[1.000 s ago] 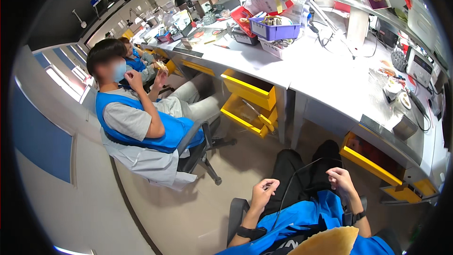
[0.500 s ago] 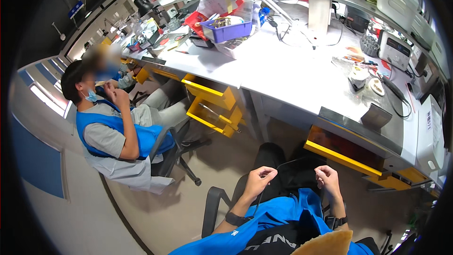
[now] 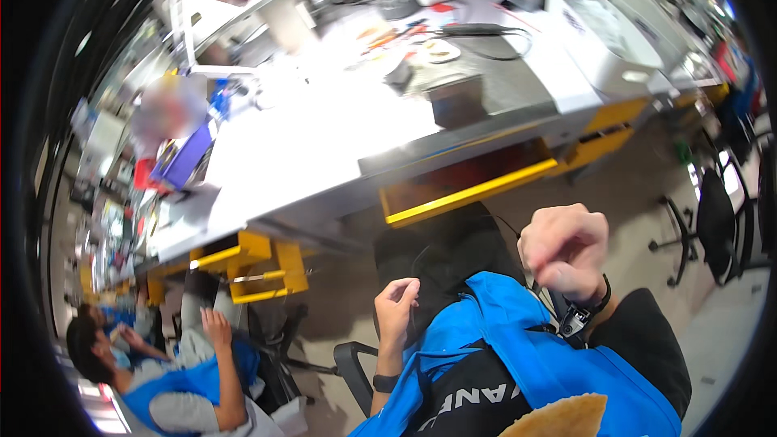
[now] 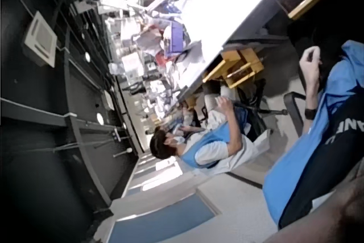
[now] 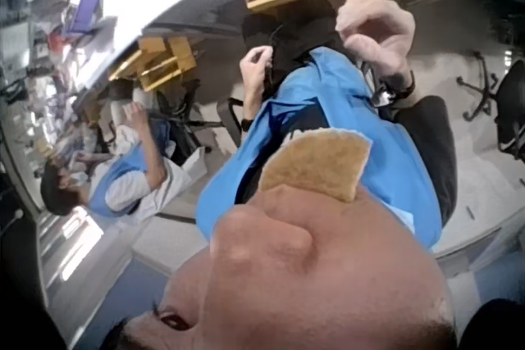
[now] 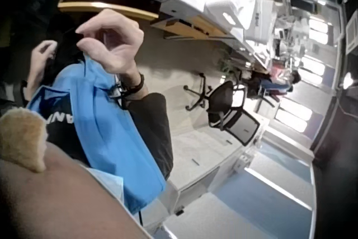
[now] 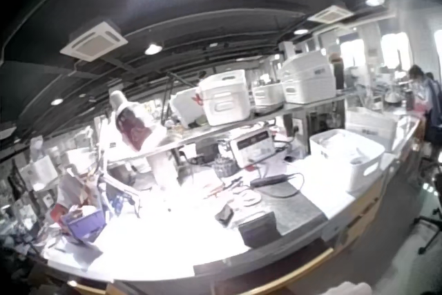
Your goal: Fabricating and inspecting dental prosthetics using an electric grinder and manual tools in a laboratory.
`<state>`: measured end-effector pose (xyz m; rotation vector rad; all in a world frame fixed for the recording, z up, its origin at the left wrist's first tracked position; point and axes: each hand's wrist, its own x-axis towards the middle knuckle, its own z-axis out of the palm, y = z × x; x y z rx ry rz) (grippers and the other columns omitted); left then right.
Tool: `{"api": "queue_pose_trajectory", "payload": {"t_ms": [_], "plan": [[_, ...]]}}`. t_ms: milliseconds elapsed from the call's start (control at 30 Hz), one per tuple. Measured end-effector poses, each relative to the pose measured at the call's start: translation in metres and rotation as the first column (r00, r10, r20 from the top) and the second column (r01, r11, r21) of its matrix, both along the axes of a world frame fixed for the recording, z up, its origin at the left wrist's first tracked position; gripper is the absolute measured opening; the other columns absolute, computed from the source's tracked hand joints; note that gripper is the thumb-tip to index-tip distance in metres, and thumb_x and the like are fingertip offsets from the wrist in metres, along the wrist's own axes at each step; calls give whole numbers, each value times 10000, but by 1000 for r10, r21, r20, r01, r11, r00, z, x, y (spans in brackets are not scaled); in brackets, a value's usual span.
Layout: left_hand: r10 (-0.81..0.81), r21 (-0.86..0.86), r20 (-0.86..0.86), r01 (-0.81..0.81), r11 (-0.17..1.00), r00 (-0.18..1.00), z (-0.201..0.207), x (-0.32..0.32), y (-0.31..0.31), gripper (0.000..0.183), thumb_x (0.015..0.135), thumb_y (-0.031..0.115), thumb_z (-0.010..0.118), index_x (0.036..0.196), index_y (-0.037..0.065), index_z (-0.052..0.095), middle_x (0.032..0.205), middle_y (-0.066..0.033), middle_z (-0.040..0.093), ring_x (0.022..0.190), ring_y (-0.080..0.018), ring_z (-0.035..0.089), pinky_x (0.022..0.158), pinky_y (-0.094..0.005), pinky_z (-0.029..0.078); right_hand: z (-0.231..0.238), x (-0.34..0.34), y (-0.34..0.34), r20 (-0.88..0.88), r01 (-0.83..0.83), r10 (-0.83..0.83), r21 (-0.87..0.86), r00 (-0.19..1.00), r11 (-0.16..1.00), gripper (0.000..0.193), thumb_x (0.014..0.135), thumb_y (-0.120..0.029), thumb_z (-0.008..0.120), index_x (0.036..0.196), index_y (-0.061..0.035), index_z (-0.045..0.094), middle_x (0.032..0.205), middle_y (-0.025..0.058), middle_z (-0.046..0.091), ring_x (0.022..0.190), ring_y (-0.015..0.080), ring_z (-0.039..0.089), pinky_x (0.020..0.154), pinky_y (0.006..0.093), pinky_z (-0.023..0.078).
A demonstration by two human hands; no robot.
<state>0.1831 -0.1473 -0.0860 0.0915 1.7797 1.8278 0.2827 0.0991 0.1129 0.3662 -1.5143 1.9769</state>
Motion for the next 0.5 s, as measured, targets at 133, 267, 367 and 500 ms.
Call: {"api": "queue_pose_trajectory", "payload": {"t_ms": [133, 267, 367, 500], "plan": [[-103, 19, 0, 103, 994, 995, 8, 6, 21, 159, 870, 102, 692, 968, -23, 683, 842, -39, 657, 715, -74, 571, 606, -214, 461, 41, 35, -6, -241, 62, -34, 108, 970, 992, 286, 640, -7, 857, 894, -11, 727, 826, 128, 668, 639, 152, 605, 527, 235, 461], [-178, 9, -28, 179, 984, 984, 7, 7, 30, 169, 871, 103, 690, 973, -31, 680, 828, -41, 652, 706, -78, 572, 602, -214, 461, 59, 41, -21, -370, 244, -154, 210, 916, 947, 251, 697, -18, 838, 890, -17, 678, 840, 107, 651, 546, 129, 572, 468, 219, 440], [-212, 8, -16, 212, 977, 977, 7, 8, 37, 162, 872, 98, 688, 971, -31, 679, 821, -39, 653, 698, -76, 572, 604, -212, 458, 59, 52, -20, -374, 281, -175, 251, 911, 926, 248, 691, -31, 847, 881, -68, 692, 903, 104, 655, 561, 126, 563, 473, 215, 427], [-259, 28, -12, 260, 965, 966, 10, 7, 49, 139, 872, 77, 681, 961, -30, 679, 823, -36, 655, 689, -73, 568, 607, -207, 451, 69, 65, -4, -413, 236, -70, 367, 908, 900, 266, 672, -73, 861, 883, -125, 707, 874, 84, 660, 604, 131, 551, 485, 221, 413]]}}
